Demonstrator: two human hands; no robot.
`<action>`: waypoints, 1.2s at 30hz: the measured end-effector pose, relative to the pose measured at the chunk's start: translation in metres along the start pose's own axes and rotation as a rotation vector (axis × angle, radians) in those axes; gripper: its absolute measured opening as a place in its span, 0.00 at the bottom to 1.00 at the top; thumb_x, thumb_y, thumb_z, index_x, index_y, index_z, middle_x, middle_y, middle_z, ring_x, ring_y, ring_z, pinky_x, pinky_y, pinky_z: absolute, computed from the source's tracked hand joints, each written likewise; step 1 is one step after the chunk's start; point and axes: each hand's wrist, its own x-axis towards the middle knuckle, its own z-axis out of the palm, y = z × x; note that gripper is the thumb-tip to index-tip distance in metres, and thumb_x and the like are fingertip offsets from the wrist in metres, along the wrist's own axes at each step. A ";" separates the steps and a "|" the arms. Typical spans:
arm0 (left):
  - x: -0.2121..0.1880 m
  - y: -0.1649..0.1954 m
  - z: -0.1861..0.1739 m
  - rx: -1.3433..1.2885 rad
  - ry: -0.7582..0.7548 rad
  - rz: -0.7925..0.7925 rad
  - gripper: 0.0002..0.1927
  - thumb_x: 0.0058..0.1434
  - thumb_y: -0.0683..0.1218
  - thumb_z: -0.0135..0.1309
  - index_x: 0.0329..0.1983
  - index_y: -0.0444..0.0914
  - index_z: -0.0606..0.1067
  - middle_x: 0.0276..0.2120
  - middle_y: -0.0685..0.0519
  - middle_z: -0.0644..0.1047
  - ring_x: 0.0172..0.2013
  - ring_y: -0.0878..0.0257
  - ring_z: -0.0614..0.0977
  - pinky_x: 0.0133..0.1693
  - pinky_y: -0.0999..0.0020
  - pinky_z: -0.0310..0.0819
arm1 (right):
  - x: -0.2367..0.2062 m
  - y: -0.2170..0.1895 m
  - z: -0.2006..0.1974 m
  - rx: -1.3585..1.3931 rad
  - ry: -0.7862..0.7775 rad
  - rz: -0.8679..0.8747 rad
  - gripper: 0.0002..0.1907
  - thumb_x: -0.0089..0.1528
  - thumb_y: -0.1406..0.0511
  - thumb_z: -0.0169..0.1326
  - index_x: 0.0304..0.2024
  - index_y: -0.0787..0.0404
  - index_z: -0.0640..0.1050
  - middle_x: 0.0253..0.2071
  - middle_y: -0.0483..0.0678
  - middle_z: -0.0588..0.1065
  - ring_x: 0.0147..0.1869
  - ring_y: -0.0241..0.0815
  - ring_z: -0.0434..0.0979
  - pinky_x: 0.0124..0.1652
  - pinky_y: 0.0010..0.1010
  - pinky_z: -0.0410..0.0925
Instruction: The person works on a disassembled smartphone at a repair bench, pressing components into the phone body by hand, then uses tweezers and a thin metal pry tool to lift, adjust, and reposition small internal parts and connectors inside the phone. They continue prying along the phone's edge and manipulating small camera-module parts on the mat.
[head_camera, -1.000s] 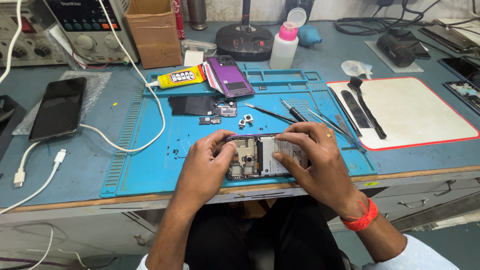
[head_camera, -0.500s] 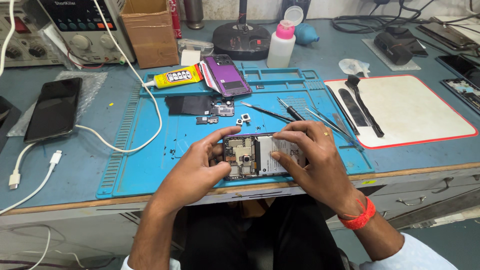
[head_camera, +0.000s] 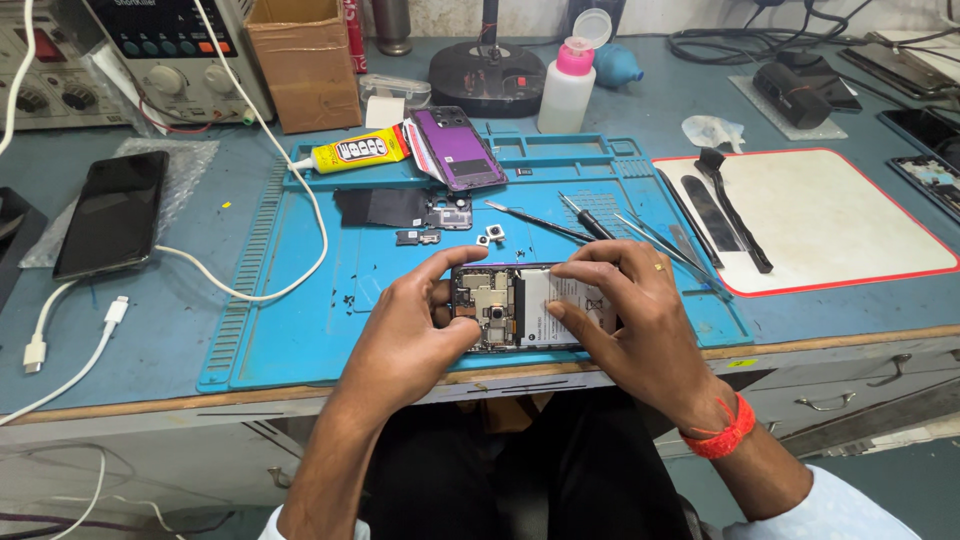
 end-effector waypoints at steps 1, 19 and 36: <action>0.000 0.000 0.000 -0.002 -0.001 0.006 0.34 0.50 0.35 0.52 0.65 0.39 0.71 0.29 0.56 0.81 0.27 0.74 0.76 0.30 0.75 0.73 | 0.000 0.000 0.000 -0.002 0.001 -0.002 0.17 0.60 0.61 0.65 0.50 0.57 0.79 0.49 0.49 0.75 0.56 0.48 0.74 0.55 0.43 0.64; 0.000 -0.005 -0.015 -0.108 -0.234 0.054 0.43 0.53 0.35 0.52 0.75 0.40 0.59 0.46 0.49 0.81 0.42 0.67 0.81 0.43 0.70 0.79 | 0.001 0.000 -0.001 0.004 -0.011 0.002 0.17 0.61 0.60 0.64 0.50 0.58 0.79 0.49 0.49 0.75 0.56 0.48 0.74 0.57 0.43 0.63; 0.000 -0.004 -0.018 -0.088 -0.256 0.062 0.42 0.52 0.35 0.53 0.74 0.39 0.61 0.46 0.48 0.80 0.44 0.65 0.82 0.48 0.68 0.78 | 0.001 -0.001 -0.001 0.011 -0.011 0.001 0.17 0.61 0.60 0.64 0.50 0.57 0.79 0.49 0.49 0.75 0.56 0.48 0.74 0.56 0.43 0.64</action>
